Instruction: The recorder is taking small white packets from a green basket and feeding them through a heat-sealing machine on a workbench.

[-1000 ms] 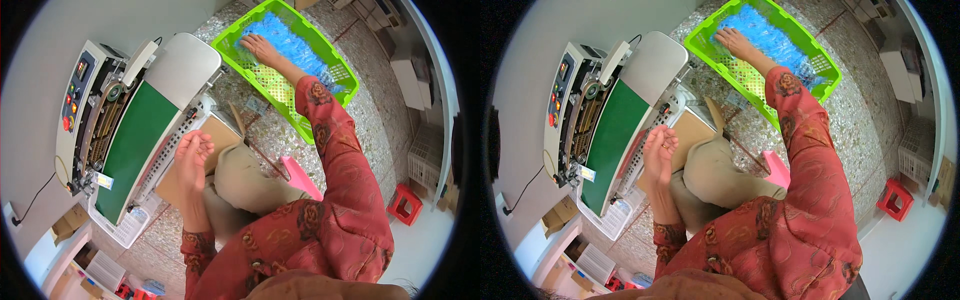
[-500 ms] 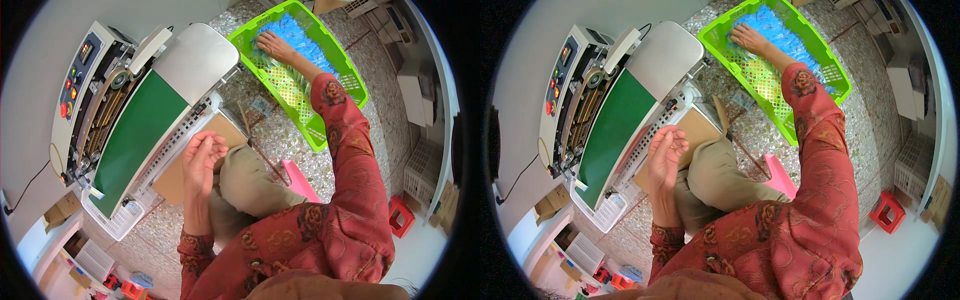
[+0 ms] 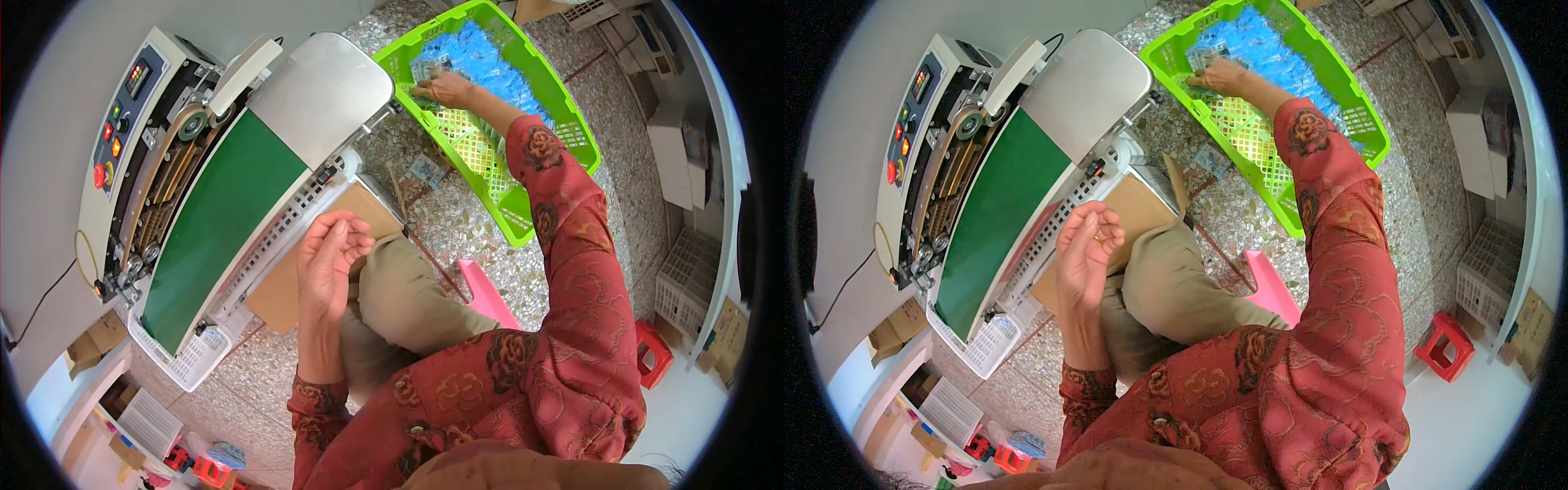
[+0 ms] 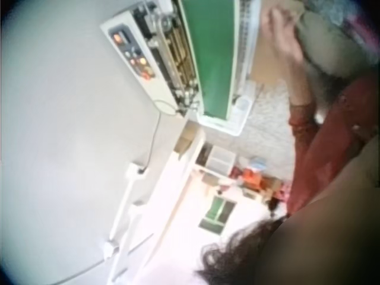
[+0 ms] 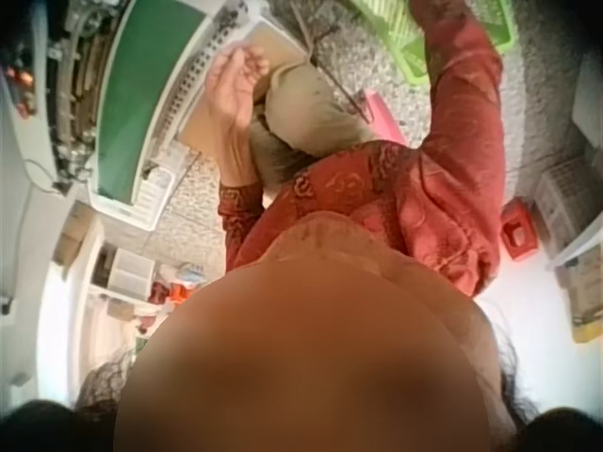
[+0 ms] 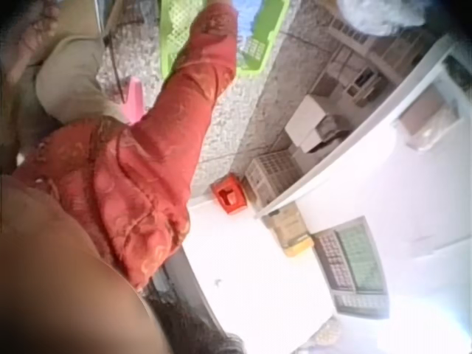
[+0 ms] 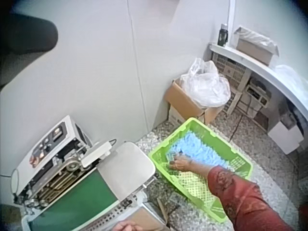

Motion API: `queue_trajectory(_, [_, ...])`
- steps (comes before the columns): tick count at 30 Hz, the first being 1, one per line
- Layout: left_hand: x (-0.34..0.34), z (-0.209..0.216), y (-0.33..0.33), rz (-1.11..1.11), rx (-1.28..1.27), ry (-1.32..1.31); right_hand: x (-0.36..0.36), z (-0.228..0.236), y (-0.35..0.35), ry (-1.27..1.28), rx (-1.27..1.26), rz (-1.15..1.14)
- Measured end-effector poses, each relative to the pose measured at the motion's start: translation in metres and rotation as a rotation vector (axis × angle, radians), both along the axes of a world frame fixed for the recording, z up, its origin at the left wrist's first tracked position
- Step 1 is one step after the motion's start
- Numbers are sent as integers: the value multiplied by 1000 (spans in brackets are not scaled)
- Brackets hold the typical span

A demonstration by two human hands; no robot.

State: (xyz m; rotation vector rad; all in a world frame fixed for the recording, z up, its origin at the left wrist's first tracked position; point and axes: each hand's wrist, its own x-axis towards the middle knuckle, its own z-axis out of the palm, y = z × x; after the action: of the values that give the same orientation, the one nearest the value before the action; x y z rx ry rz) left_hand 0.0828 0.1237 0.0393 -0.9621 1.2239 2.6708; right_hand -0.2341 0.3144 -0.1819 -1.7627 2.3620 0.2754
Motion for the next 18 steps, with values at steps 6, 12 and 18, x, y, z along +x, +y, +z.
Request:
queue_trajectory(6, [-2, 2, -1, -4, -15, -7, 2, 13, -8, 10, 107, 31])
queue_trajectory(12, [-6, 4, 3, -18, -15, -11, -16, 52, 6, -255, -201, -232])
queue_trajectory(18, [-10, -7, 10, -87, -236, 56, 4, 164, 8, -617, -362, -512])
